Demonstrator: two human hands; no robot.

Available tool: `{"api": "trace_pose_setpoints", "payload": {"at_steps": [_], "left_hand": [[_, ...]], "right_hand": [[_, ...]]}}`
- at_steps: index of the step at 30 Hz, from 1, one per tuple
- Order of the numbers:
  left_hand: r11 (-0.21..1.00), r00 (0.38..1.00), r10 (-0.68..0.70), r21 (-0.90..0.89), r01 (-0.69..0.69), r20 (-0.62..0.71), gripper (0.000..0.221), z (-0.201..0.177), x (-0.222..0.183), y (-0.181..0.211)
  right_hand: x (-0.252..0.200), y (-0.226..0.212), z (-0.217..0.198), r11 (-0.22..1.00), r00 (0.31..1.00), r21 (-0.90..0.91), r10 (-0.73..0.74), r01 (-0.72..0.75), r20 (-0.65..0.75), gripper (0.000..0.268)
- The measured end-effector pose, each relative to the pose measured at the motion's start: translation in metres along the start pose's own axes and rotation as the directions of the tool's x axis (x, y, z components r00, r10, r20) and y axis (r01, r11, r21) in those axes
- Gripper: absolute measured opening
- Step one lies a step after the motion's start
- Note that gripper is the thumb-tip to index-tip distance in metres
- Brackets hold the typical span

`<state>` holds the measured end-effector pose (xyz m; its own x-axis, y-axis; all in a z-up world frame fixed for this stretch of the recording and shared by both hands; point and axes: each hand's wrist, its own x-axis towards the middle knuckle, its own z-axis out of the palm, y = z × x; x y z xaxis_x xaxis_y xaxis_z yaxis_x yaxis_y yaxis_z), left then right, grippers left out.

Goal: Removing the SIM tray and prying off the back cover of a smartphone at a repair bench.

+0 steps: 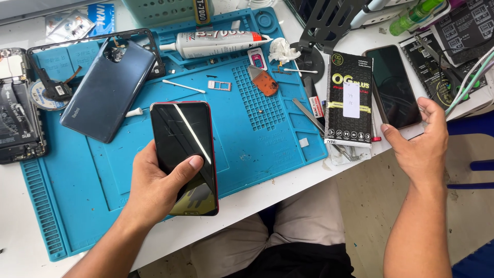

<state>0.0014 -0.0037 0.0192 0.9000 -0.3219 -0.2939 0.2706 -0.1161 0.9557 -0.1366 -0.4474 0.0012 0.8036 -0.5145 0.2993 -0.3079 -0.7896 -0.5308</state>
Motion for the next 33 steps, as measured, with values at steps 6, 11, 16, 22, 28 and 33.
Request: {"api": "trace_pose_setpoints", "payload": {"at_steps": [6,11,16,22,28,33], "left_hand": [[0.999,0.999,0.029,-0.03,-0.028,0.023,0.041,-0.001,0.0,0.0],[1.0,0.999,0.021,-0.024,-0.02,0.029,0.043,-0.001,-0.001,0.003],[1.0,1.0,0.023,-0.014,-0.022,0.019,0.042,-0.001,0.0,0.001],[1.0,1.0,0.017,-0.015,-0.017,0.013,0.043,-0.001,0.002,0.001],[1.0,1.0,0.01,-0.03,-0.009,0.012,0.043,-0.001,0.001,0.003],[0.997,0.997,0.063,0.053,-0.06,-0.044,0.038,-0.003,0.004,-0.006]], "right_hand": [[-0.003,0.006,0.004,0.999,0.999,0.015,-0.032,0.033,-0.034,0.065],[-0.008,-0.002,0.003,1.0,0.999,0.007,0.011,-0.011,-0.04,0.064],[-0.012,0.003,0.005,1.0,0.999,-0.016,-0.001,0.0,-0.046,0.067],[-0.024,-0.019,0.004,0.987,0.948,-0.015,-0.16,0.163,-0.276,0.056],[-0.073,-0.149,0.044,0.852,0.944,0.433,-0.188,0.294,-0.27,0.022],[-0.084,-0.208,0.075,0.552,0.932,0.827,-0.234,-0.108,0.278,0.027]]}}
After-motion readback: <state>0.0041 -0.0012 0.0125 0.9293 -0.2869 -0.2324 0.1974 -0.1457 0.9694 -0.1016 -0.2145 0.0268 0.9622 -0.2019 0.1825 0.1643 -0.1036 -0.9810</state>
